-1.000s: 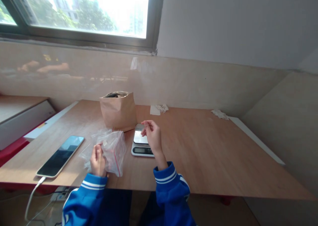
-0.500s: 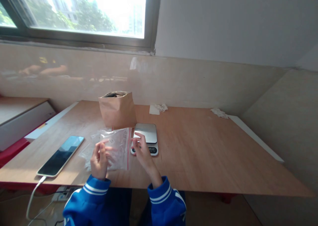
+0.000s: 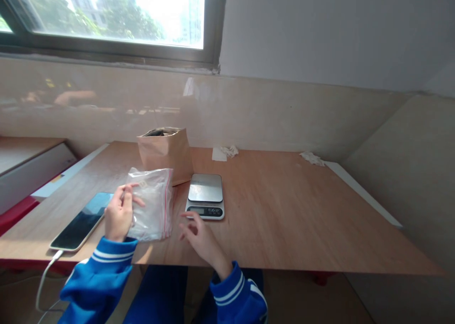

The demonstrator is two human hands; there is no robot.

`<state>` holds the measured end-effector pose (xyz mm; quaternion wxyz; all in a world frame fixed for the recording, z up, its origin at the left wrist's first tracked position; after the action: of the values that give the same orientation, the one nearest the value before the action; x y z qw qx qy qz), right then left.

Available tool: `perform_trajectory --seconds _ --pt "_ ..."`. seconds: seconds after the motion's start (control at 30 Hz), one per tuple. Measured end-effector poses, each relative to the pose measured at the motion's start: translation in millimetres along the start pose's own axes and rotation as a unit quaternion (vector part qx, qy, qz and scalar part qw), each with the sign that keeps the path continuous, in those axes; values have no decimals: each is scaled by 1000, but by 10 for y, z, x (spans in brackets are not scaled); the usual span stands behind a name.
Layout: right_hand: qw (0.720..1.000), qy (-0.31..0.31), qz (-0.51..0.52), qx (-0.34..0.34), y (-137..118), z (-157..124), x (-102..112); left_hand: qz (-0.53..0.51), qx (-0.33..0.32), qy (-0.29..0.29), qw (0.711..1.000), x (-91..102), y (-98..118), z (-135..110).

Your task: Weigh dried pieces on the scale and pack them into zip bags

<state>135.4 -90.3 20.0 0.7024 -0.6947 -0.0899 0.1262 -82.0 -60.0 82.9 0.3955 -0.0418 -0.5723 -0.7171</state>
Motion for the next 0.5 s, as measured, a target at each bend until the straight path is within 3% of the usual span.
perform_trajectory --seconds 0.07,0.13,0.27,0.33,0.4,0.5 --pt "988 95 -120 37 1 -45 277 42 9 26 999 38 -116 80" --pt "961 166 -213 65 -1 -86 517 10 25 65 998 42 -261 104" --pt "933 176 -309 58 40 -106 707 -143 63 81 984 -35 -431 27" --pt "921 153 -358 30 75 -89 697 -114 11 64 991 -78 -358 -25" --pt "906 138 -401 -5 102 -59 684 -17 -76 41 996 -135 -230 -73" --pt "896 140 -417 -56 110 -10 711 173 -188 -31 966 -309 -142 -120"
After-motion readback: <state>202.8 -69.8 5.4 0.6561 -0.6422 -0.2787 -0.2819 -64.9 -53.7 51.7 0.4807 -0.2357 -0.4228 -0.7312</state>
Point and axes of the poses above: each hand's wrist, its own z-axis towards the middle knuckle, its own x-axis out of the back of the hand, y = z × x, the point moved 3 cm from there along z, towards the middle knuckle, and after that the axes turned 7 degrees about z, right-handed, at the moved point
